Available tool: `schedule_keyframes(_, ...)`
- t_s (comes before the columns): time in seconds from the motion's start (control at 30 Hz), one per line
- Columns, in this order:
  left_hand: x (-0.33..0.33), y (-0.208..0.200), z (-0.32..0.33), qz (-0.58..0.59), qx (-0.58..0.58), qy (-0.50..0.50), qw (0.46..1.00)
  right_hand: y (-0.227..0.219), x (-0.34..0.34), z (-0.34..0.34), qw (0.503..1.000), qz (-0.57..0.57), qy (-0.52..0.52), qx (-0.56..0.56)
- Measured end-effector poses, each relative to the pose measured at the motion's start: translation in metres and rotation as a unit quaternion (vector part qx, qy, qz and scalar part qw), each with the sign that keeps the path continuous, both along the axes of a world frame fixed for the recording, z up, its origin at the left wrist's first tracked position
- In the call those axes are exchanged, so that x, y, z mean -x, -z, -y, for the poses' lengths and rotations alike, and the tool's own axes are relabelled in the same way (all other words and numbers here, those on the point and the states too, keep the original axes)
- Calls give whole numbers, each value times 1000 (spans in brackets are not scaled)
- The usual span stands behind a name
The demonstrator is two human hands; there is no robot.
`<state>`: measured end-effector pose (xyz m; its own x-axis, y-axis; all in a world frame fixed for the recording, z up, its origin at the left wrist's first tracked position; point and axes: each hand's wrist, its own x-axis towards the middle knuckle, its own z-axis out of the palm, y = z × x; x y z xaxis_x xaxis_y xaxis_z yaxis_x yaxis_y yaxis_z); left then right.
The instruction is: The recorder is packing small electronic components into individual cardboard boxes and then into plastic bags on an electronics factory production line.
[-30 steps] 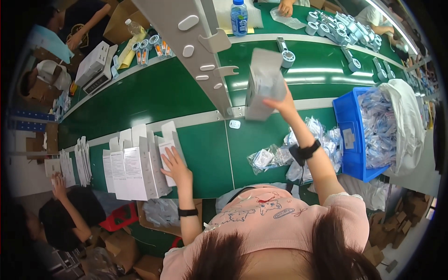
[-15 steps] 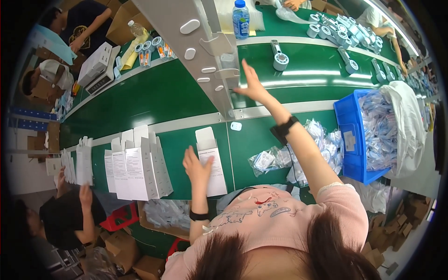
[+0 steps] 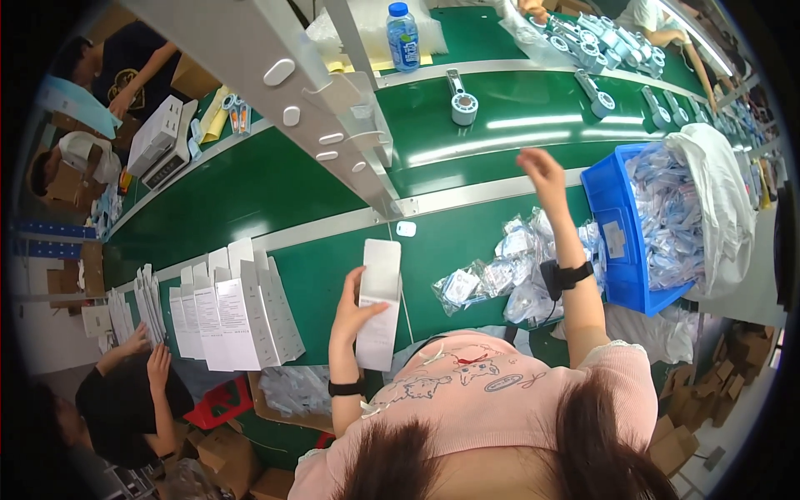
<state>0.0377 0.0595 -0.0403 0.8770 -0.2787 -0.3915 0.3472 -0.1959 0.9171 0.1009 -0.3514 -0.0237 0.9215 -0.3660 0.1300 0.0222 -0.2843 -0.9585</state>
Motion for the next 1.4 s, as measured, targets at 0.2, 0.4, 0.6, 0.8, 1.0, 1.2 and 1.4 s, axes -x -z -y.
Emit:
schedule_keyframes(0.2, -3, -27, 5, 78, -96, 149, 981, -10, -32, 10, 994, 85, 71, -19)
schedule_keyframes(0.4, -4, -14, 24, 83, -157, 158, 971, 5, -17, -20, 997, -73, -8, -14)
schedule_keyframes(0.6, -1, -8, 49, 104, -222, 198, 949, 61, 19, -53, 876, -49, -109, 467)
schedule_keyframes(0.8, 8, -10, 61, 113, -263, 230, 930, 21, 1, -56, 960, -115, -140, 213)
schedule_keyframes(1.0, 5, -10, 62, 87, -257, 246, 930, 11, -95, 25, 835, -106, 192, 504)
schedule_keyframes(1.2, 2, -7, 62, 93, -248, 246, 932, 75, -160, 93, 847, -316, -41, 425)
schedule_keyframes(1.4, 2, -17, 55, 109, -224, 254, 935, 61, -111, 77, 980, 44, 23, 191)
